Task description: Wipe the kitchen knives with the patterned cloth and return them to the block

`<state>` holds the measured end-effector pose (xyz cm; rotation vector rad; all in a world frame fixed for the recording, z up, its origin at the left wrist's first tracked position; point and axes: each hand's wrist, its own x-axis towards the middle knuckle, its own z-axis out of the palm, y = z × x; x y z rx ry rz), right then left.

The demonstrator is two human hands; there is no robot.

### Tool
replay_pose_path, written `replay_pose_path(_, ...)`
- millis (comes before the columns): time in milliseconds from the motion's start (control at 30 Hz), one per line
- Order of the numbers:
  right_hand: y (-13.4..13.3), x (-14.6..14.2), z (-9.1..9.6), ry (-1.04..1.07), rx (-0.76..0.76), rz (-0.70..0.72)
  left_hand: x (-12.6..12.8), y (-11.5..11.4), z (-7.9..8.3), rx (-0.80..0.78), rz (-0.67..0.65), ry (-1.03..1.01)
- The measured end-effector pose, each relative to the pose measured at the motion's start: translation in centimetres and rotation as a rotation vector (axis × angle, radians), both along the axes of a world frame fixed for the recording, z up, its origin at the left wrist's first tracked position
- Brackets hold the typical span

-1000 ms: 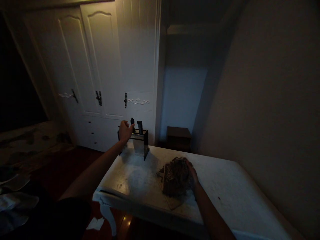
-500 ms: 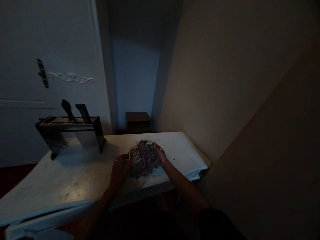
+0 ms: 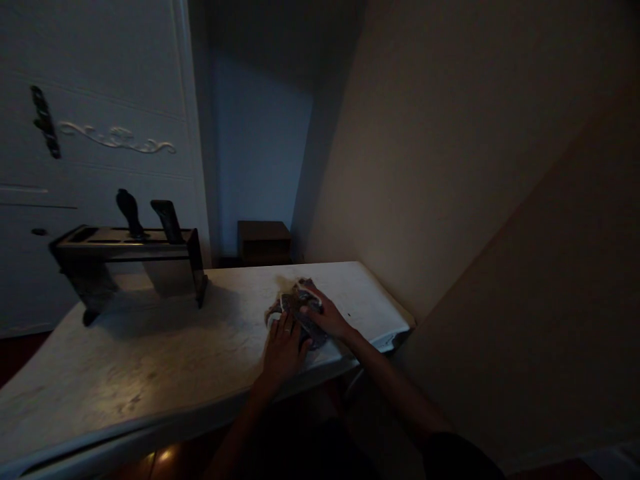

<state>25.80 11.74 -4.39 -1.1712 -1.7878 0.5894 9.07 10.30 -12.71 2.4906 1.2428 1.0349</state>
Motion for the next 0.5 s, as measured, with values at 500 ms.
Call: replay_pose_path(500, -1.6, 1.3, -3.1, -0.829, -0.06, 0.04, -3.0, 0.1, -1.5, -0.298, -0.039, -0.599)
